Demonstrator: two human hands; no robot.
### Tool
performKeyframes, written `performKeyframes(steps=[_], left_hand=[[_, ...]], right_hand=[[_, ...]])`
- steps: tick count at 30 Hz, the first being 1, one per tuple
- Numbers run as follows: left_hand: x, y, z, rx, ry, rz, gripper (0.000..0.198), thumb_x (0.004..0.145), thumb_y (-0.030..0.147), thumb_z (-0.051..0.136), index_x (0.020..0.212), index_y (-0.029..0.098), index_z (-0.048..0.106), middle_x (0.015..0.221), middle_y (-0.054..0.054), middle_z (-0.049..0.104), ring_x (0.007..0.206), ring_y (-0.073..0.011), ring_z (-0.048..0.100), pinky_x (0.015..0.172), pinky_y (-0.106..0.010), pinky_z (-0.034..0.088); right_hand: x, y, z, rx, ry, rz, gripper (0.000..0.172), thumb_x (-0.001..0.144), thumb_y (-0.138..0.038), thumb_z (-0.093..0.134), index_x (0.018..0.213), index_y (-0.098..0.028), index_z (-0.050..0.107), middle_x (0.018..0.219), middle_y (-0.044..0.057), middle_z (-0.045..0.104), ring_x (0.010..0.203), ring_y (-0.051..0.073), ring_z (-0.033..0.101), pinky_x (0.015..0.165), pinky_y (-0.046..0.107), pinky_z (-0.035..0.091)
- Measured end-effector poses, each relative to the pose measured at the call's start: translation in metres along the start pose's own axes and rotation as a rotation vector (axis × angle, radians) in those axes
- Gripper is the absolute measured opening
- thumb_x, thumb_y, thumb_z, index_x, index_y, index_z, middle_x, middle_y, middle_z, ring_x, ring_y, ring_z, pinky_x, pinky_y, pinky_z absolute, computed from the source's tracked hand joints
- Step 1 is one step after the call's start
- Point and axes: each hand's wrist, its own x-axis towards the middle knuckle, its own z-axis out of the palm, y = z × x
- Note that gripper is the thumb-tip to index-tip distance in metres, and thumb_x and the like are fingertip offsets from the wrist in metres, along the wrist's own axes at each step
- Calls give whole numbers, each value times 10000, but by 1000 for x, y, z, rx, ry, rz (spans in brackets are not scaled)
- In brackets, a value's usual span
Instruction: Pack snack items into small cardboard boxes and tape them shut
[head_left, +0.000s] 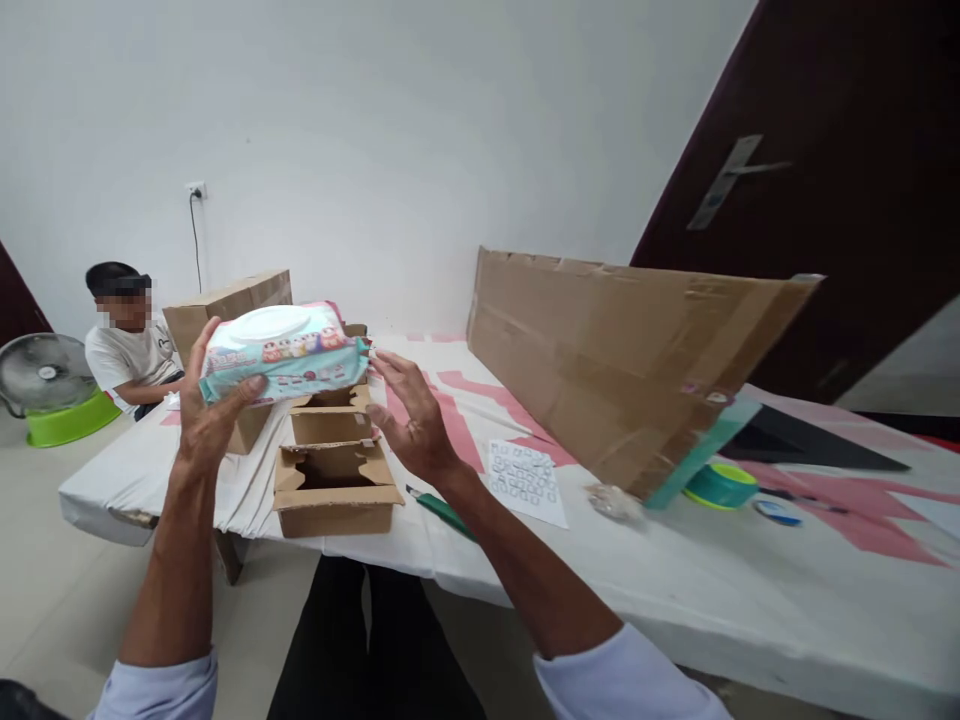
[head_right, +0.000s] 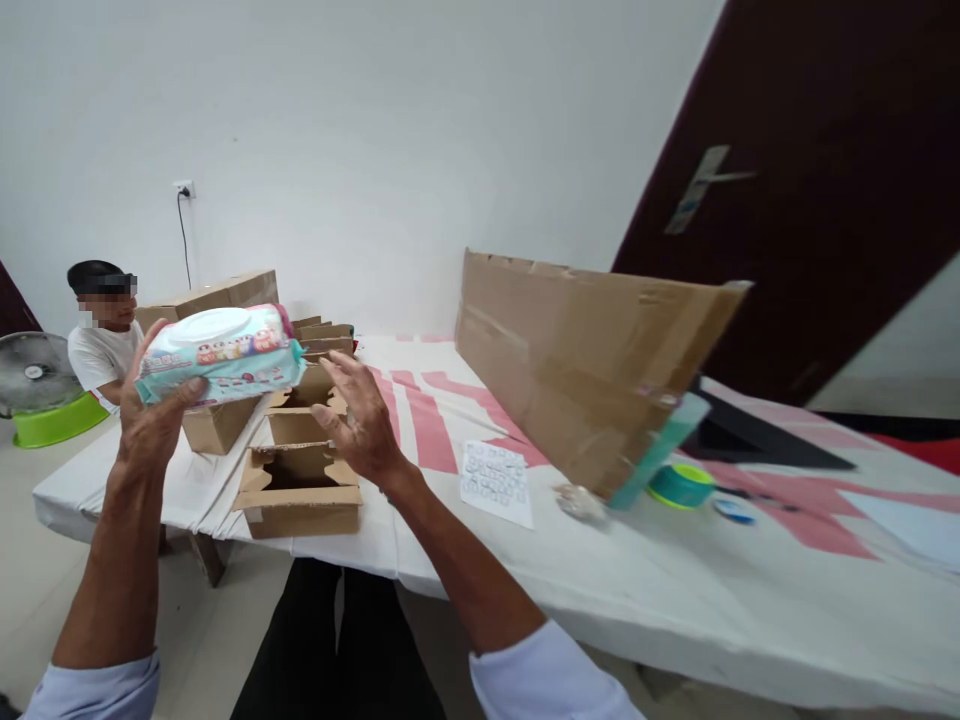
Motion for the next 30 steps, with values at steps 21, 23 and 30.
performKeyframes(steps=[21, 23, 30], left_hand=[[-32, -162, -44, 242, 47, -535, 929, 589, 404, 983, 1419, 204, 616, 1276, -122, 725, 1117, -307, 715, 904, -394, 638], [-42, -177, -36, 213, -27, -630, 932, 578, 395, 983, 1417, 209, 621, 1255, -119, 735, 1100, -314, 719, 860, -378, 640], [-73, -227, 1, 153, -309, -730, 822, 620, 380, 950, 1366, 209, 650, 1285, -112, 713, 1146, -324, 689, 938, -378, 583]], right_hand=[[-108, 87, -4, 384, -376, 821, 413, 864, -586, 743, 1150, -289, 727, 1212, 101, 757, 1164, 356, 695, 940, 499, 597], [-112, 82, -12, 380, -389, 831, 376, 880, -573, 728, 1134, -297, 718, 1200, 96, 753, 1152, 348, 693, 945, 496, 588], [-119, 78, -27, 435, -406, 867, 407, 873, -615, 721, 1130, -301, 703, 1165, 96, 742, 1101, 321, 698, 899, 457, 590]])
